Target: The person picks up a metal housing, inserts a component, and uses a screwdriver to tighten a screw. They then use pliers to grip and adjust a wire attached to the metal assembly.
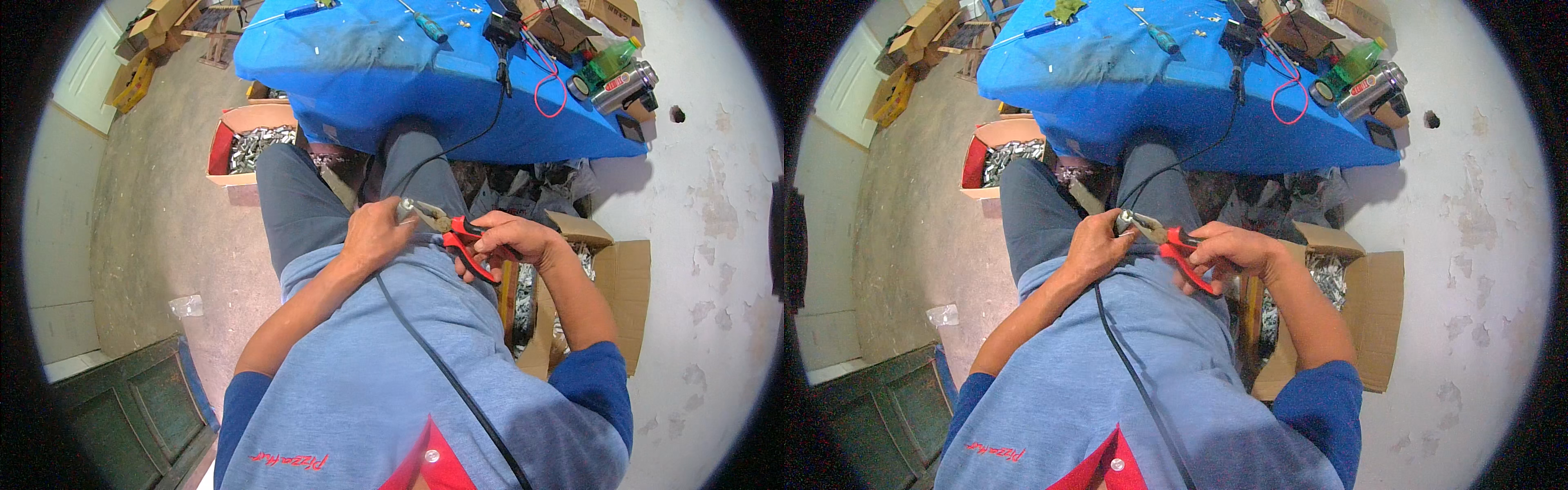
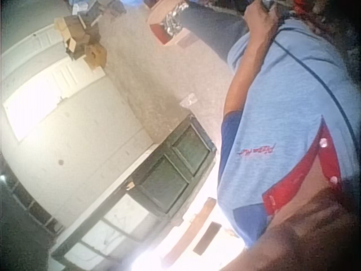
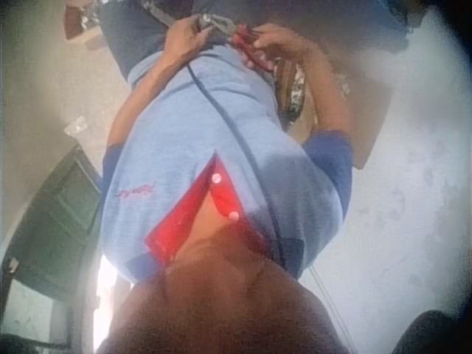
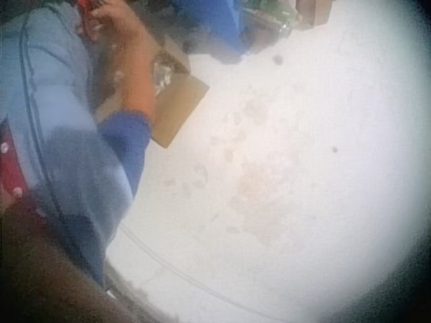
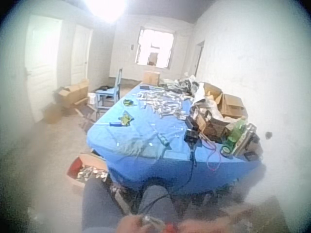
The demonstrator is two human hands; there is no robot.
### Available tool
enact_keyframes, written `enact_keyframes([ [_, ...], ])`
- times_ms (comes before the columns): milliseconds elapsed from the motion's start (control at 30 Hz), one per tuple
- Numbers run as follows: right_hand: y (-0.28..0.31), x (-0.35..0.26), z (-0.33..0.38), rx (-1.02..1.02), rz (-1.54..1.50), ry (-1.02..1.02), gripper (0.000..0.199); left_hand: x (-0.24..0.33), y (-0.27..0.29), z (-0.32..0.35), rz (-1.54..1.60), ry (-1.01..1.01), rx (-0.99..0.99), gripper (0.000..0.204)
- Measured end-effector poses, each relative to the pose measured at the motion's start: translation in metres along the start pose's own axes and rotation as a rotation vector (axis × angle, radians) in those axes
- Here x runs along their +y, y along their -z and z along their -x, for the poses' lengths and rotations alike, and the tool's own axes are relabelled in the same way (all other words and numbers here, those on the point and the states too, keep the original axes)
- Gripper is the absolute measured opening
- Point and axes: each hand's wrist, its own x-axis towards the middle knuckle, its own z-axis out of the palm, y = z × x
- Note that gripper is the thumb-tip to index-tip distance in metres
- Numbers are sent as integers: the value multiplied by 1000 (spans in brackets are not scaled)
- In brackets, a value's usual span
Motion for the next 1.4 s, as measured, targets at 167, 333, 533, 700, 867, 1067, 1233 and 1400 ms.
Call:
enact_keyframes([
  [167, 0, -4, 3, 12, 61, -16, 48, 2, 2, 1, -16, -31, 3, 26],
  [333, -5, -5, -1, 56, 163, -63, 47, 1, 2, 1, 6, -40, -7, 25],
  [533, -9, -5, -2, 82, 158, -25, 42, 6, 3, 0, 27, 28, -30, 28],
  [700, -5, -1, -4, 95, 228, -61, 40, 10, 5, -1, 15, 34, -64, 31],
  [867, -11, -13, 3, 80, 294, -73, 38, 4, 4, 1, 42, 11, -43, 29],
  [1067, -1, -5, 1, 58, 297, -119, 35, 3, 1, 1, 51, 2, -20, 24],
  [1233, -8, -11, 2, 71, 245, -89, 36, 7, 5, 3, 26, -15, -30, 23],
  [1400, -1, -5, -1, 60, 208, -80, 34, 7, 6, 0, -23, -30, -41, 24],
])
